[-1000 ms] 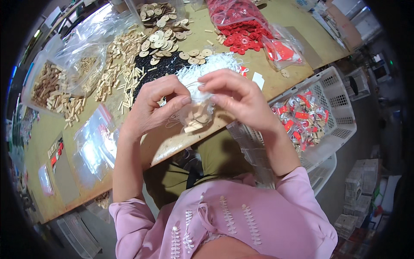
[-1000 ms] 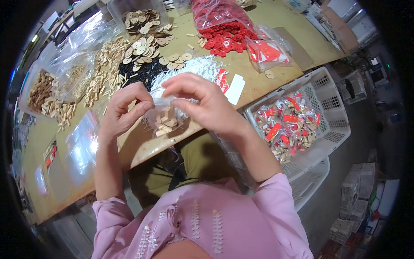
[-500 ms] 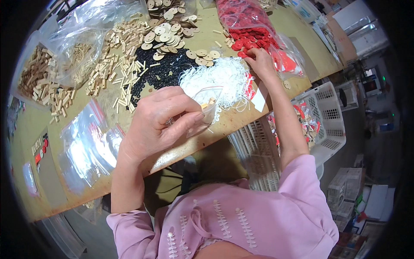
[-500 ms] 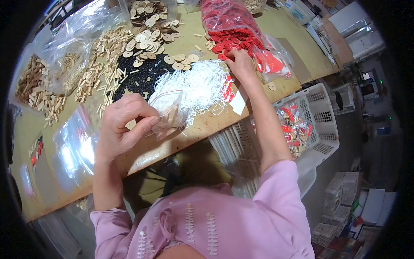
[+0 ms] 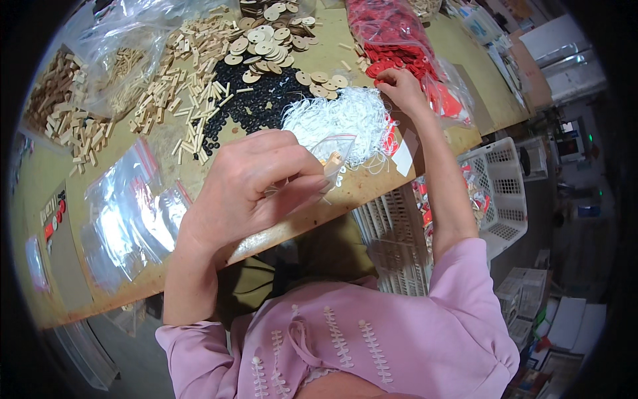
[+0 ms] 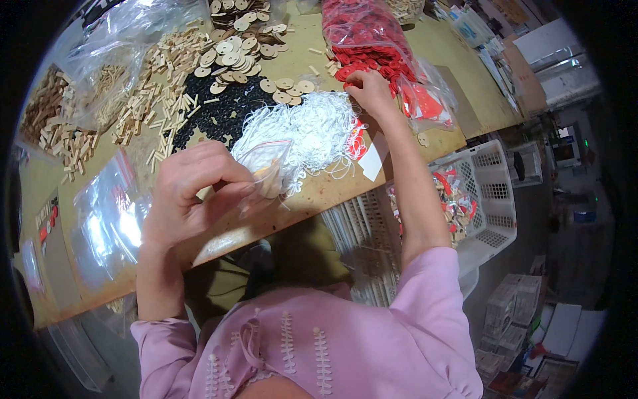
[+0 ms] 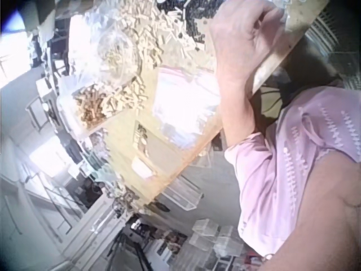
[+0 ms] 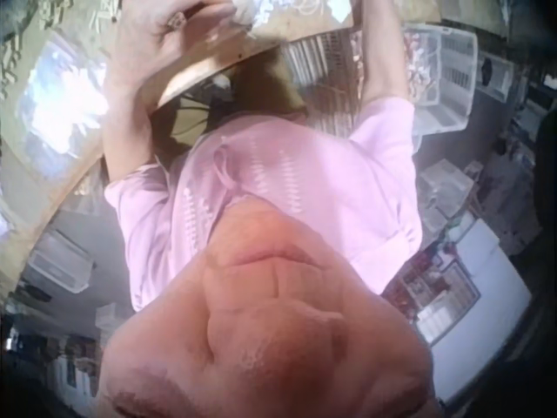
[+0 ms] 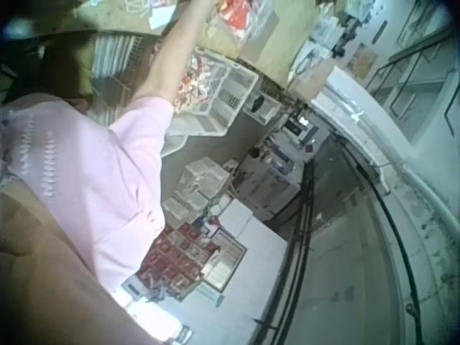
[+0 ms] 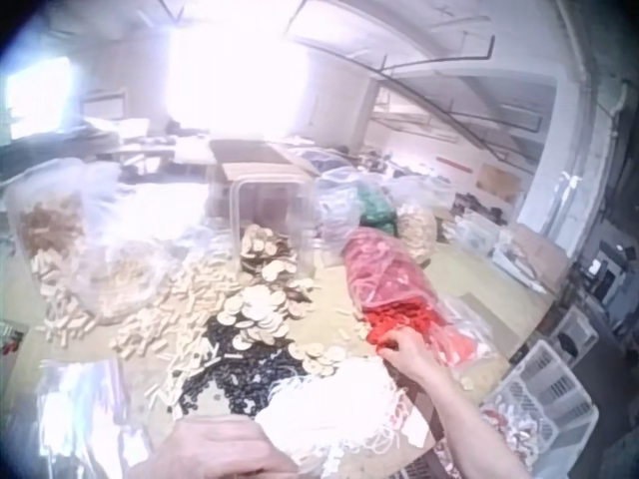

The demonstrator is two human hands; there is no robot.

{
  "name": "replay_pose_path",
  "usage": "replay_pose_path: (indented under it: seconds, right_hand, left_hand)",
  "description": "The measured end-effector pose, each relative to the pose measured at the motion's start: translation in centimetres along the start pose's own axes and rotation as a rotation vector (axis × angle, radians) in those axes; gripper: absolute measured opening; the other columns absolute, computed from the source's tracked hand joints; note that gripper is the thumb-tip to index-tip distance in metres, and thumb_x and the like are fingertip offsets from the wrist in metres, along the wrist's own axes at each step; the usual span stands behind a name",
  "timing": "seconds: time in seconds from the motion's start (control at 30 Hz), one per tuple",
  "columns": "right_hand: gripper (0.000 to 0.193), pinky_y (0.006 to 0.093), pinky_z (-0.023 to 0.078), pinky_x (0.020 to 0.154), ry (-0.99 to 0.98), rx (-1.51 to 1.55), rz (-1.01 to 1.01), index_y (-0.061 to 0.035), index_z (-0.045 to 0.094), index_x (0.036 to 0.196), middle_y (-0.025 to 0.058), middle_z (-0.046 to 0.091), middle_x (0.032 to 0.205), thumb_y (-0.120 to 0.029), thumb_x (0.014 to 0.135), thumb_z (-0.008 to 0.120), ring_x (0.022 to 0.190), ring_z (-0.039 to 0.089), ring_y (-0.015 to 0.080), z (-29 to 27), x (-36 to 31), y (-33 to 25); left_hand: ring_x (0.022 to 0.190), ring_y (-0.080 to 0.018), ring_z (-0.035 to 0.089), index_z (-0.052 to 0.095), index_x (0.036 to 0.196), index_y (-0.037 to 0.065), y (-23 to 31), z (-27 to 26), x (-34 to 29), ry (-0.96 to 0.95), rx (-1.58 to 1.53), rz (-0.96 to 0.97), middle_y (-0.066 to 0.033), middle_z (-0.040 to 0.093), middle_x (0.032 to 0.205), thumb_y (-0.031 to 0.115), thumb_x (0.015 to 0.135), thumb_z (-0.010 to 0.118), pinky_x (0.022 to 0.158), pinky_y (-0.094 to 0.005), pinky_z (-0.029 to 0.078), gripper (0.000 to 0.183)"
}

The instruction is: The person assembles small craft kits by picking wooden pegs, black beads, wooden discs, white strings, and red tags from a table and placing them into clear plastic bags. The person then seals the bags and sets them aside.

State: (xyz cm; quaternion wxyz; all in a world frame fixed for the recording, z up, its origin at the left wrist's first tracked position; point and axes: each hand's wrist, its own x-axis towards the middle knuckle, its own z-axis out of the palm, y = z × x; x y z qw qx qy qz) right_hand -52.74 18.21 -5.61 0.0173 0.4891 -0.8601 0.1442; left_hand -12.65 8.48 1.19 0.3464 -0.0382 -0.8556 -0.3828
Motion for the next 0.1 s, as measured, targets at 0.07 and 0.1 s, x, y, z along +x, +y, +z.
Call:
replay_pose_path:
  seconds: [0.07,0.1]
  right_hand:
    - [0.033,0.0398,0.052,0.094,-0.109,0.063,0.026,-0.0068,0.077,0.113,0.0206,0.071,0.118,-0.022,0.084,0.077,0.106,0.069,0.0310,0.28,1.00,0.89]
    - [0.034,0.0425,0.050,0.102,-0.162,0.090,0.054,-0.0083,0.077,0.113,0.0231,0.070,0.122,-0.025,0.083,0.077,0.117,0.066,0.0351,-0.05,1.30,0.76]
  left_hand:
    - [0.069,-0.0264,0.063,0.067,0.082,0.007,0.04,-0.12,-0.05,-0.003,0.005,-0.019,-0.0080,0.062,0.075,0.009,0.080,0.079,0.061,-0.0368,0.048,0.013]
    - [0.069,-0.0266,0.063,0.067,0.082,0.007,0.11,-0.24,-0.12,-0.003,0.008,-0.031,-0.0080,0.062,0.075,0.009,0.081,0.079,0.061,-0.0369,0.048,0.012]
